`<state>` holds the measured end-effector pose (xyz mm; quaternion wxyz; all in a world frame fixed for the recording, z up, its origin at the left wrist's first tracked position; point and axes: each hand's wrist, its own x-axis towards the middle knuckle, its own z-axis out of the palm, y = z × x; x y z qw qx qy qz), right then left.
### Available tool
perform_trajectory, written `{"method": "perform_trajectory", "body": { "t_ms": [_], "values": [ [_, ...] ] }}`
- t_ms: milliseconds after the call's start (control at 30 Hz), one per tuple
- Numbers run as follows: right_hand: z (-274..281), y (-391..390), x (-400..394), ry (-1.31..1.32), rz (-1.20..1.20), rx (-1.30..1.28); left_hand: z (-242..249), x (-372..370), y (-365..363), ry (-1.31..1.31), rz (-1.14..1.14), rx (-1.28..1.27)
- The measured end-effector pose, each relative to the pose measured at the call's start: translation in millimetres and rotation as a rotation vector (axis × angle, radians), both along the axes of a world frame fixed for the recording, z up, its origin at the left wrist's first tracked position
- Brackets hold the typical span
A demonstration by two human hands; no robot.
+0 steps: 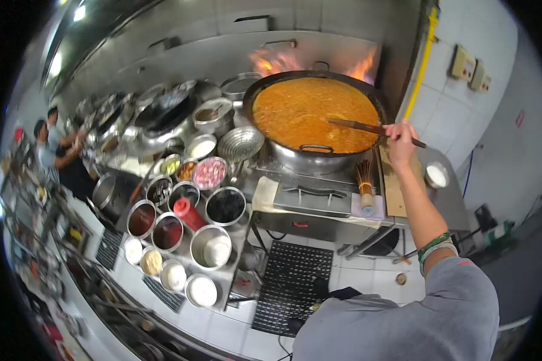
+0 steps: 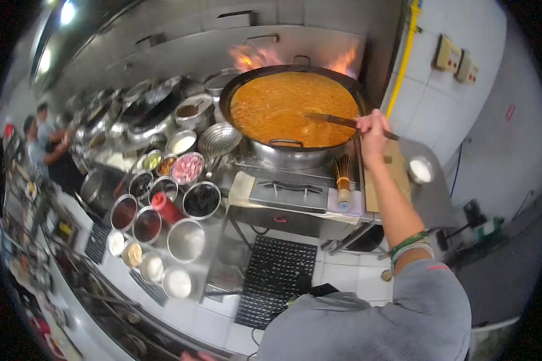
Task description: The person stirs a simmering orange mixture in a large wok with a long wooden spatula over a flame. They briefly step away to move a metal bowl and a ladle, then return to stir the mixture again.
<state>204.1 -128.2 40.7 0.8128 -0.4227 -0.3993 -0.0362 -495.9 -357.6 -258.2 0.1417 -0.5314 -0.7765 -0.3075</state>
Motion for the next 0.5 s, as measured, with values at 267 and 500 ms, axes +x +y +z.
{"method": "perform_trajectory", "body": {
  "t_ms": [267, 500],
  "values": [
    [-44.8, 58.6, 8.7, -0.360, 0.072, -0.206, 42.9, 237.3, 147.4, -0.921, -0.839, -0.851],
    [-6.0, 70.8, 90.2, -0.216, 0.087, -0.071, -55.7, 279.3, 201.4, -0.564, -1.000, -1.209]
  ]
}}
